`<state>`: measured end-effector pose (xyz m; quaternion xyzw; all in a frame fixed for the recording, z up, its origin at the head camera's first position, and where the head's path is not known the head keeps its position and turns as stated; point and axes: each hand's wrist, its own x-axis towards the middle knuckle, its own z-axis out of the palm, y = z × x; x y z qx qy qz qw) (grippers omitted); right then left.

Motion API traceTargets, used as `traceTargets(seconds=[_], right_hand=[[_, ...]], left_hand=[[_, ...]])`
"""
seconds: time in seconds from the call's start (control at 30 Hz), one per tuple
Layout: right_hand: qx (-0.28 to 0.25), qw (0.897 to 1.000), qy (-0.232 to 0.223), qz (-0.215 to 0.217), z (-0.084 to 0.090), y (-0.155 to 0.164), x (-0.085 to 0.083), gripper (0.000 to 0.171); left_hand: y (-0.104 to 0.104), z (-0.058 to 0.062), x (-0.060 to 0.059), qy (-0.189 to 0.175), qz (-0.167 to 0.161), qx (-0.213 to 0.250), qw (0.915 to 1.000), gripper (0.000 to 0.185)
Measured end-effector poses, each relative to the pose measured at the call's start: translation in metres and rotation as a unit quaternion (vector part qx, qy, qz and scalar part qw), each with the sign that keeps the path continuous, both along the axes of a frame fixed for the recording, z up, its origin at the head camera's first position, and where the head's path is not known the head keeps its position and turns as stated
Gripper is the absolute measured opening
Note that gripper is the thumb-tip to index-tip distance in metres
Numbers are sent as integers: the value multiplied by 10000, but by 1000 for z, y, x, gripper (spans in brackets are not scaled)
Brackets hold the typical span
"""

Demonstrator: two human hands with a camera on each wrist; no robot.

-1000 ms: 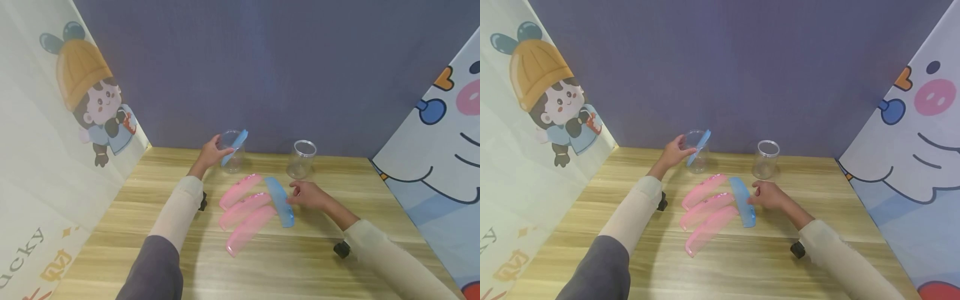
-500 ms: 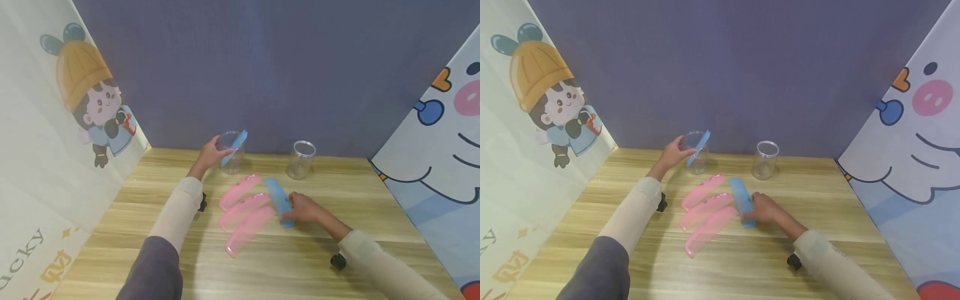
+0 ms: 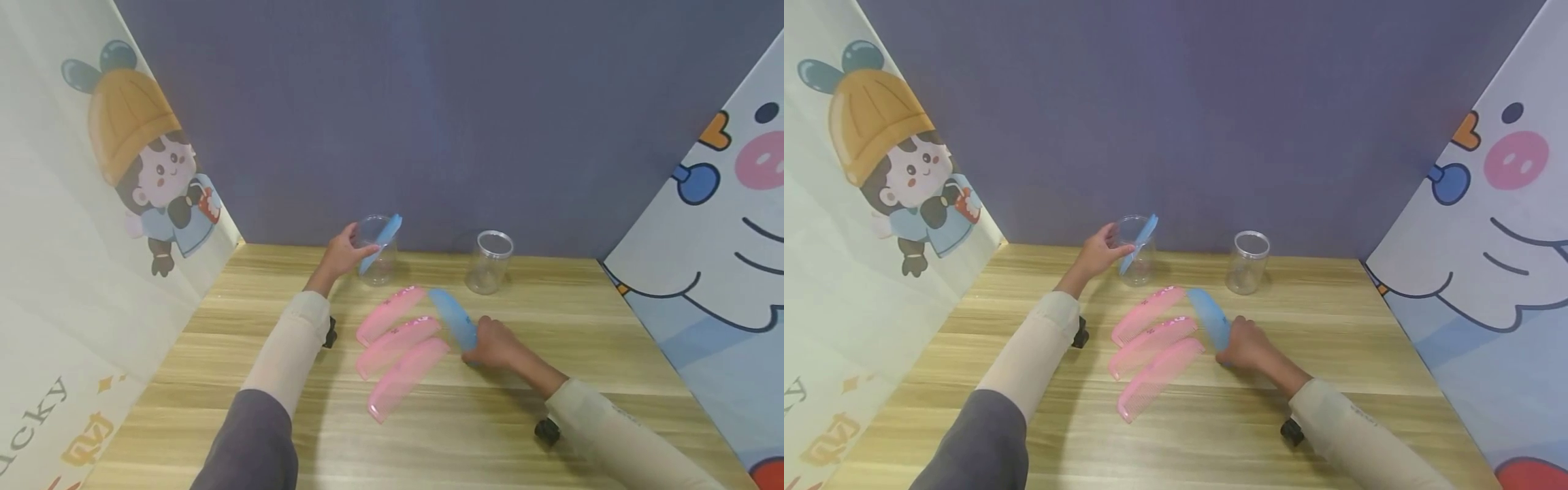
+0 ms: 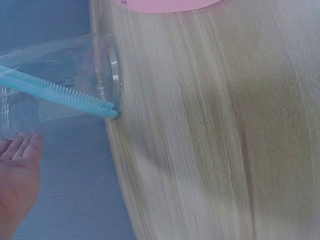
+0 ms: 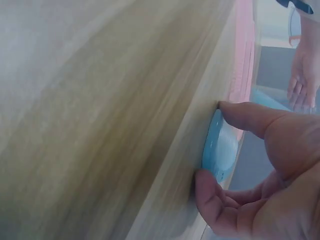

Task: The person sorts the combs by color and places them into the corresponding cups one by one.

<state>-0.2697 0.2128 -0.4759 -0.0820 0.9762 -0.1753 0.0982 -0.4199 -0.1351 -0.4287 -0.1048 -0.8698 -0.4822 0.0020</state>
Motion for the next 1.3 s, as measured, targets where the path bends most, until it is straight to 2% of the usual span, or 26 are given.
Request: traceTargets(seconds=[0.23, 0.4, 0.5, 0.77, 1.13, 1.3], right_hand=[[-204, 9989, -404, -154, 2, 10, -5, 58], [-375, 9982, -348, -323, 0, 17, -9, 40], [-409, 9979, -295, -396, 0, 23, -12, 36], [-270, 9980, -243, -526, 3, 41, -15, 58], [-462, 9974, -265, -485, 10, 48, -16, 68], [-375, 9986, 25, -360, 13, 49, -16, 74]], left_hand=[[0, 1, 0, -33, -8, 56, 10000, 101], [0, -1, 0, -72, -7, 117, 9999, 101], [0, -2, 0, -92, -6, 153, 9998, 101], [0, -1, -1, -25, 17, 144, 9999, 101], [0, 2, 1, -62, -22, 135, 9999, 102], [-1, 1, 1, -24, -40, 156, 9999, 101]])
